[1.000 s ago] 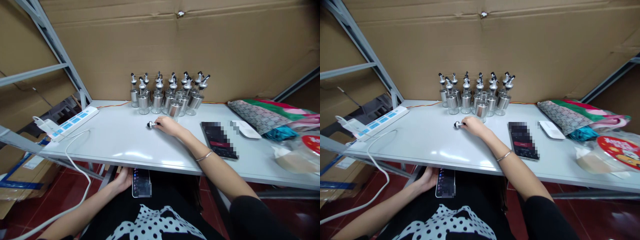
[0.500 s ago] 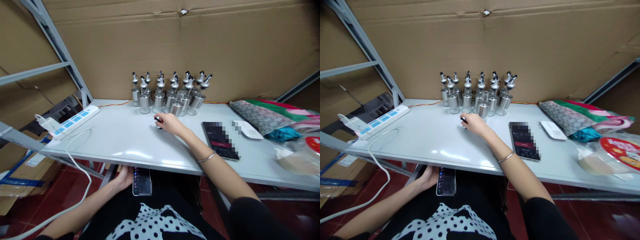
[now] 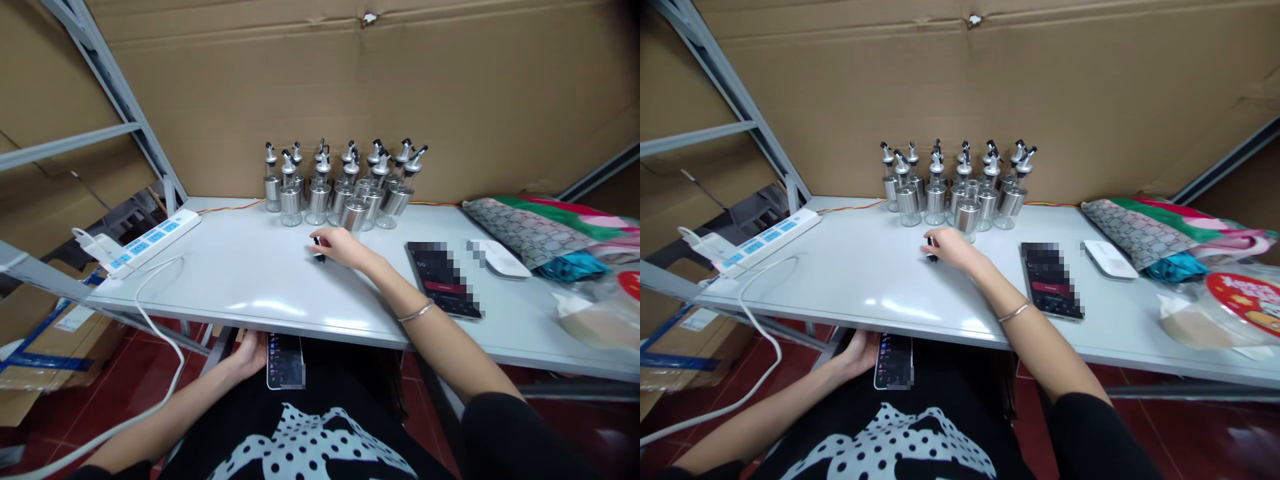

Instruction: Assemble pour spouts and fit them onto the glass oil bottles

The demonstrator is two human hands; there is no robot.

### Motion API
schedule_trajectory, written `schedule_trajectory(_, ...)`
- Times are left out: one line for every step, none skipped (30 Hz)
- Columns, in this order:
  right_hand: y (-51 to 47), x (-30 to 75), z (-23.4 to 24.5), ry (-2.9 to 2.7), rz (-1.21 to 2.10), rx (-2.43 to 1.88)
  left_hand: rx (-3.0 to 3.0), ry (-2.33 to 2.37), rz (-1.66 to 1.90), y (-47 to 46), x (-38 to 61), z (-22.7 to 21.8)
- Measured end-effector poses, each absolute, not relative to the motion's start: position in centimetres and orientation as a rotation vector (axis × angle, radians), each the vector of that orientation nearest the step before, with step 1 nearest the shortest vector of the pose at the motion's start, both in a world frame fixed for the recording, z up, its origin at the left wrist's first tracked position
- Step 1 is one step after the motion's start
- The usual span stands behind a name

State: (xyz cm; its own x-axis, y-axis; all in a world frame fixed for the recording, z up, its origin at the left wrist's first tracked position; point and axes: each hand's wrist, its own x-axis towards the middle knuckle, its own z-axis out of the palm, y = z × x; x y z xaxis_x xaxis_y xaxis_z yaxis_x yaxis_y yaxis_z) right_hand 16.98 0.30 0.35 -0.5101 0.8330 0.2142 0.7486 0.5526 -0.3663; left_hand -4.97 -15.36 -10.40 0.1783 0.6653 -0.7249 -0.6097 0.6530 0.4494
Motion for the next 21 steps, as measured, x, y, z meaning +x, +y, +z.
schedule_trajectory(0.4,16.9,0.1,-2.426,0.299,-1.263,0.059,1.060,0.903,-15.4,-5.0,-10.5)
schedule_trajectory(0.5,16.9,-0.2,-2.423,0.284,-1.238,0.060,1.055,0.904,-15.4,-5.0,-10.5)
schedule_trajectory(0.6,16.9,-0.5,-2.418,0.279,-1.223,0.064,1.047,0.905,-15.4,-5.1,-10.5)
schedule_trajectory(0.6,16.8,-0.7,-2.413,0.286,-1.215,0.069,1.036,0.904,-15.4,-5.1,-10.6)
schedule_trajectory(0.7,16.8,-0.9,-2.409,0.301,-1.210,0.075,1.028,0.904,-15.4,-5.1,-10.5)
schedule_trajectory(0.7,16.8,-1.0,-2.404,0.316,-1.207,0.080,1.023,0.902,-15.4,-5.1,-10.5)
schedule_trajectory(0.7,16.8,-1.1,-2.397,0.329,-1.203,0.083,1.022,0.900,-15.4,-5.1,-10.5)
schedule_trajectory(0.8,16.8,-1.1,-2.390,0.343,-1.197,0.086,1.023,0.899,-15.4,-5.2,-10.6)
schedule_trajectory(0.8,16.8,-1.2,-2.380,0.356,-1.187,0.090,1.022,0.901,-15.4,-5.2,-10.7)
schedule_trajectory(0.8,16.8,-1.2,-2.368,0.367,-1.173,0.093,1.017,0.905,-15.4,-5.2,-10.9)
schedule_trajectory(0.8,16.7,-1.2,-2.353,0.374,-1.156,0.097,1.012,0.911,-15.3,-5.3,-11.1)
schedule_trajectory(0.8,16.7,-1.2,-2.336,0.379,-1.136,0.099,1.006,0.920,-15.3,-5.3,-11.4)
schedule_trajectory(0.8,16.6,-1.2,-2.319,0.378,-1.114,0.100,1.001,0.930,-15.3,-5.3,-11.6)
schedule_trajectory(0.8,16.5,-1.2,-2.302,0.371,-1.092,0.098,1.000,0.938,-15.2,-5.4,-11.9)
schedule_trajectory(0.8,16.4,-1.1,-2.288,0.358,-1.068,0.095,1.002,0.945,-15.2,-5.4,-12.2)
schedule_trajectory(0.8,16.3,-1.1,-2.280,0.343,-1.042,0.093,1.004,0.950,-15.2,-5.4,-12.4)
schedule_trajectory(0.7,16.2,-1.0,-2.281,0.327,-1.015,0.093,1.004,0.949,-15.2,-5.4,-12.5)
schedule_trajectory(0.7,16.2,-0.9,-2.286,0.311,-0.992,0.094,1.000,0.944,-15.2,-5.4,-12.6)
schedule_trajectory(0.6,16.2,-0.8,-2.295,0.293,-0.976,0.096,0.995,0.937,-15.2,-5.4,-12.6)
schedule_trajectory(0.5,16.2,-0.7,-2.306,0.273,-0.970,0.101,0.987,0.931,-15.2,-5.4,-12.7)
schedule_trajectory(0.4,16.3,-0.6,-2.317,0.253,-0.971,0.106,0.977,0.926,-15.2,-5.4,-12.7)
